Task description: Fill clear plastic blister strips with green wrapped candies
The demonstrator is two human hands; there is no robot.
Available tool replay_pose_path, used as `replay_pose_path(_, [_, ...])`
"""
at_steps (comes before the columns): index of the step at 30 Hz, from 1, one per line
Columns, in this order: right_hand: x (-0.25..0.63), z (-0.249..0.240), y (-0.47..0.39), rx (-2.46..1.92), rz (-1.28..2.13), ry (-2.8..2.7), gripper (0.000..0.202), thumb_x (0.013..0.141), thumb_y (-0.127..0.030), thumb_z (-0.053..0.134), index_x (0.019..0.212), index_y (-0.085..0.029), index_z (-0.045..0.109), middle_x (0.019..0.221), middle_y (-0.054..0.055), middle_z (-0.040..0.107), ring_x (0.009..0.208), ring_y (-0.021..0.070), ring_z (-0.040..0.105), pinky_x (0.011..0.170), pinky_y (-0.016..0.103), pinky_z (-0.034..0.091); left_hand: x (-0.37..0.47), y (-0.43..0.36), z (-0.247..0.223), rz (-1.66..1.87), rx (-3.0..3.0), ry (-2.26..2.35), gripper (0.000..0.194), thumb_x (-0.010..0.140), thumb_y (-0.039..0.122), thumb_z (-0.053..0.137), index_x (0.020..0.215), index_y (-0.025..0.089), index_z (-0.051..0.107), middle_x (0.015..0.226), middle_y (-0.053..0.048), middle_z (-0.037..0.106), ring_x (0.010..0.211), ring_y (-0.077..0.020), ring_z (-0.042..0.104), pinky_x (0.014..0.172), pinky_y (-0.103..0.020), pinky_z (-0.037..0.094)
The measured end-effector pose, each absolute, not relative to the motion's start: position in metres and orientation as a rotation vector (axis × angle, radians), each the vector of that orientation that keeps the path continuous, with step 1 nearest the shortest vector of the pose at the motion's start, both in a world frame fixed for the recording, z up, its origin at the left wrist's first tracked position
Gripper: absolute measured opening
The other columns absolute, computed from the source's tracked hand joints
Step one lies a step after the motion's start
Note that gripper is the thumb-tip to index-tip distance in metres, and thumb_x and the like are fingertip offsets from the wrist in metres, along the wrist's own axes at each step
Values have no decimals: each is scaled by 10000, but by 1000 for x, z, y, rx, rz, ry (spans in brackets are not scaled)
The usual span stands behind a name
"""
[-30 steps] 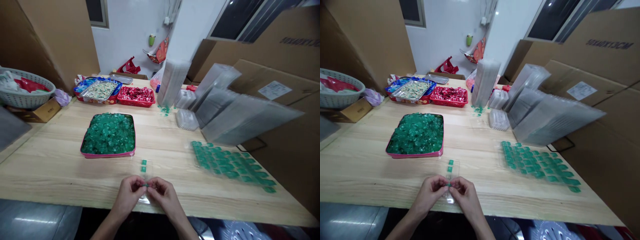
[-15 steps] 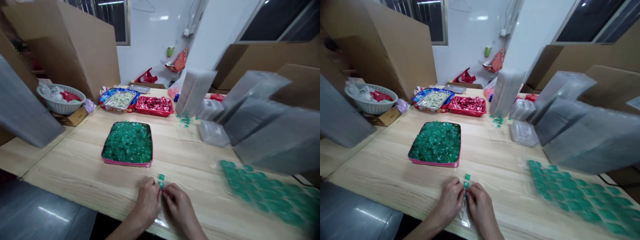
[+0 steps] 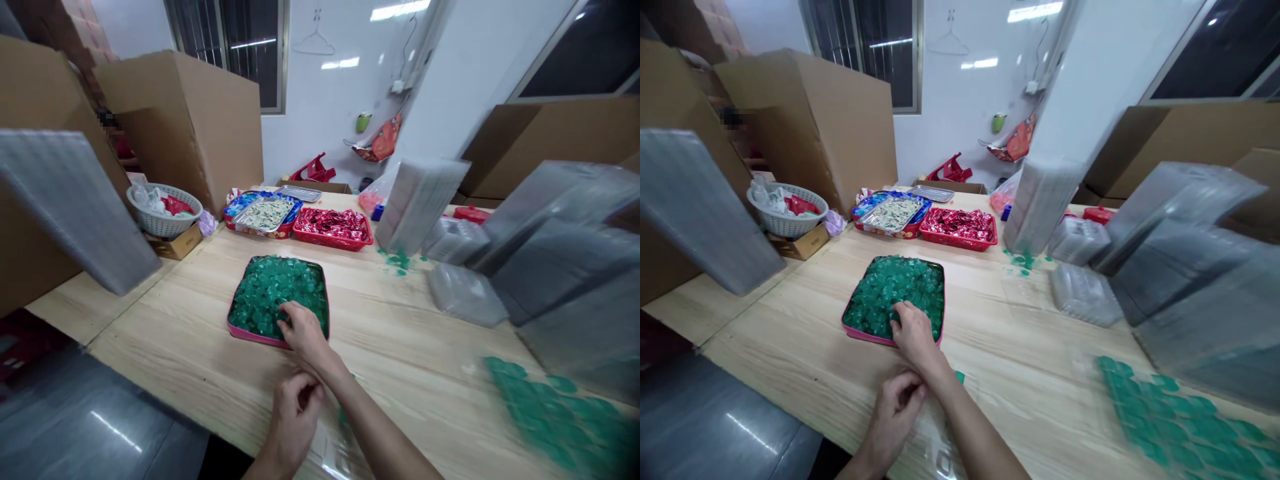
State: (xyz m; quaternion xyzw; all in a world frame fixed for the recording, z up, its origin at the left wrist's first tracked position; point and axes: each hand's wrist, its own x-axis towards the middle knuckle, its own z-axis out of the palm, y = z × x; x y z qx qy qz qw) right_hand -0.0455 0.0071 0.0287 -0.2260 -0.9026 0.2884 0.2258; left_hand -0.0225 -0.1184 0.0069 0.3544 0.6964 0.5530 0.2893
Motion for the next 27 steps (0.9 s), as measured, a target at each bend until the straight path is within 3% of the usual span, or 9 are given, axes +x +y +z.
replay_pose_path(5, [-29, 15, 10, -615, 1235, -2185, 206, 690, -100, 576, 875, -165, 638, 746, 24, 634, 641, 152, 591, 625, 262, 474, -42, -124, 4, 1676, 558, 1746, 187, 759, 303, 581, 670, 140, 609, 534, 21, 503, 499, -100, 437, 476, -213, 316])
replay_pose_path(10, [30, 17, -8, -573, 1705, -1828, 199, 682, -191, 654, 880, -180, 650, 703, 6, 624, 628, 137, 587, 589, 237, 479, -46, -120, 13, 1911, 250, 1398, 271, 726, 405, 642, 763, 139, 610, 713, -27, 605, 605, -114, 521, 519, -212, 381])
replay_pose_path(15, [83, 18, -35, -648, 1679, -1785, 132, 681, -181, 674, 812, -189, 682, 817, 30, 649, 706, 146, 593, 672, 260, 488, -30, -118, 18, 1721, 407, 1313, 215, 598, 271, 740, 712, 119, 639, 597, -3, 596, 527, -93, 495, 499, -205, 378])
replay_pose_path(21, [127, 1, -48, -895, 1789, -1618, 160, 682, -278, 703, 788, -167, 659, 768, 37, 656, 680, 154, 597, 637, 257, 474, -7, -120, 0, 1441, 592, 1397, 106, 567, 162, 686, 639, 128, 616, 571, 11, 586, 531, -95, 500, 519, -203, 377])
replay_pose_path(27, [135, -17, -58, -1047, 1386, -1947, 105, 750, -249, 558, 717, -164, 610, 684, 34, 626, 645, 169, 577, 607, 262, 450, 8, -121, -11, 1151, 1067, 1830, 90, 648, 97, 554, 669, 149, 624, 594, -3, 571, 571, -136, 518, 573, -252, 382])
